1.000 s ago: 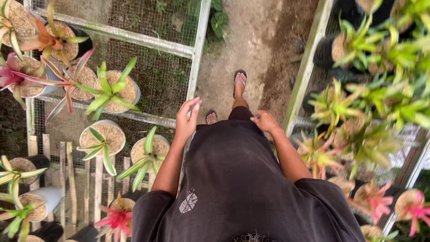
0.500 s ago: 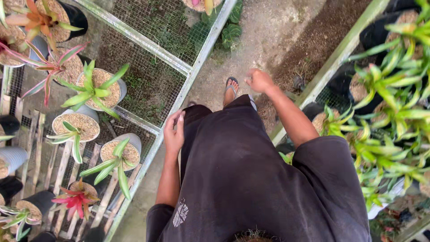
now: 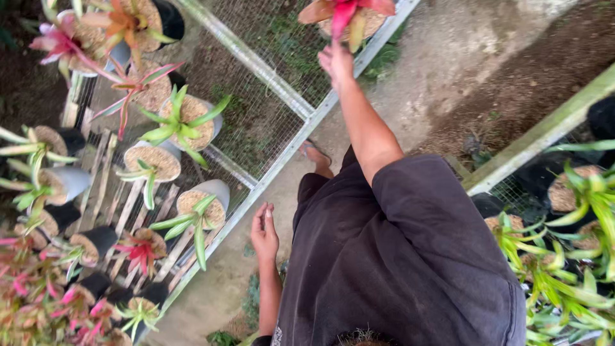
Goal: The person moves potted bromeliads on wooden racks, picking up individual pots, rotating them, and placing them back in different positions. The person handles several pots with pink and green leaves, adjusting their placement on the rack throughout the clip.
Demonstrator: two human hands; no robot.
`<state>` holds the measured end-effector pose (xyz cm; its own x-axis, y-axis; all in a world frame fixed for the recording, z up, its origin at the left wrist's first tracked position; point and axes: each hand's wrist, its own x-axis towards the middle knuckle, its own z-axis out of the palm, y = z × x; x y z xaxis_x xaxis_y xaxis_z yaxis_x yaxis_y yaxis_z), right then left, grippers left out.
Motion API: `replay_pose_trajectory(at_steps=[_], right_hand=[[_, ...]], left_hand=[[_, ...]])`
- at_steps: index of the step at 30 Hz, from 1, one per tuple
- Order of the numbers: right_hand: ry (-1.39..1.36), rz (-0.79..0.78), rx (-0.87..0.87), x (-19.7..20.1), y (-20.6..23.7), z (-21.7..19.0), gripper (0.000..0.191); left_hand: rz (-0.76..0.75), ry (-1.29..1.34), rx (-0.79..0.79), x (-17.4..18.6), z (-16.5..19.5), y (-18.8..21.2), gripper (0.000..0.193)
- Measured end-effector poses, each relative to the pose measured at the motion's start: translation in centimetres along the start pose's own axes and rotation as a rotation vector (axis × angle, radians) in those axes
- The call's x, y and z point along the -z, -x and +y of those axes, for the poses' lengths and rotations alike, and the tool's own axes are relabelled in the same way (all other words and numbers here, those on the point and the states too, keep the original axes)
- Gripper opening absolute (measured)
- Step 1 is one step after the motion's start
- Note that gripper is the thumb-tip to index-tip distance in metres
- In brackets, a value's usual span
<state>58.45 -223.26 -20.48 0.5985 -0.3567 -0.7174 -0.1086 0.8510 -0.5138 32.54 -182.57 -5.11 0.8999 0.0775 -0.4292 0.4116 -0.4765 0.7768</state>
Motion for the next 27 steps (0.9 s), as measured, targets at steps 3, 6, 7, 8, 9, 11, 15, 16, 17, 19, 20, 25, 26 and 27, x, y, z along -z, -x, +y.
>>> replay_pose_trajectory(at_steps=[3,6,7,8,9,11,15,16,17,19,20,25,26,27], right_hand=[[-0.133,0.053,0.112,-1.5,-1.5,0.6,0.06],[-0.113,0.137,0.182,-1.9,-2.2,1.0,0.06],[-0.109,0.125,0.211,-1.9,-2.2,1.1,0.061],[-0.105,0.11,0.243,-1.8,-2.3,1.1,0.062],[-0.099,0.102,0.254,-1.6,-2.3,1.0,0.062],[-0.092,0.093,0.292,-0.9,-2.0,0.5,0.063],[0.05,-0.006,0.315,3.1,0.4,-1.4,0.054],[0.139,-0.045,0.355,4.5,1.5,-1.5,0.052],[0.229,-0.082,0.393,6.0,2.7,-1.8,0.05],[0.274,-0.262,0.436,8.7,5.9,-3.1,0.046],[0.299,-0.352,0.453,9.9,8.0,-4.0,0.046],[0.782,-0.345,0.662,12.4,21.5,-8.6,0.039],[0.865,-0.374,0.748,12.3,24.1,-9.5,0.04],[0.865,-0.39,0.696,12.0,26.4,-10.2,0.04]], left_hand=[[0.108,0.029,0.042,1.9,-2.0,1.5,0.034],[0.163,0.077,0.05,2.7,-4.0,2.7,0.035],[0.174,0.098,0.044,2.8,-4.5,2.9,0.035],[0.183,0.094,0.055,2.9,-4.9,3.0,0.035],[0.19,0.091,0.063,3.0,-5.2,3.0,0.035],[0.179,0.098,0.05,3.0,-5.4,2.7,0.034],[0.094,0.099,0.01,2.6,-3.6,0.9,0.033],[0.072,0.092,0.01,2.1,-2.6,0.1,0.033],[0.024,0.071,-0.035,1.6,-1.4,-0.9,0.033],[-0.065,0.028,-0.107,0.7,1.9,-2.7,0.033],[-0.092,-0.013,-0.191,0.2,3.9,-3.5,0.031],[-0.195,-0.161,-0.615,-1.6,16.3,-5.5,0.044],[-0.211,-0.161,-0.719,-2.0,18.8,-5.6,0.048],[-0.225,-0.162,-0.819,-2.3,21.1,-5.5,0.052]])
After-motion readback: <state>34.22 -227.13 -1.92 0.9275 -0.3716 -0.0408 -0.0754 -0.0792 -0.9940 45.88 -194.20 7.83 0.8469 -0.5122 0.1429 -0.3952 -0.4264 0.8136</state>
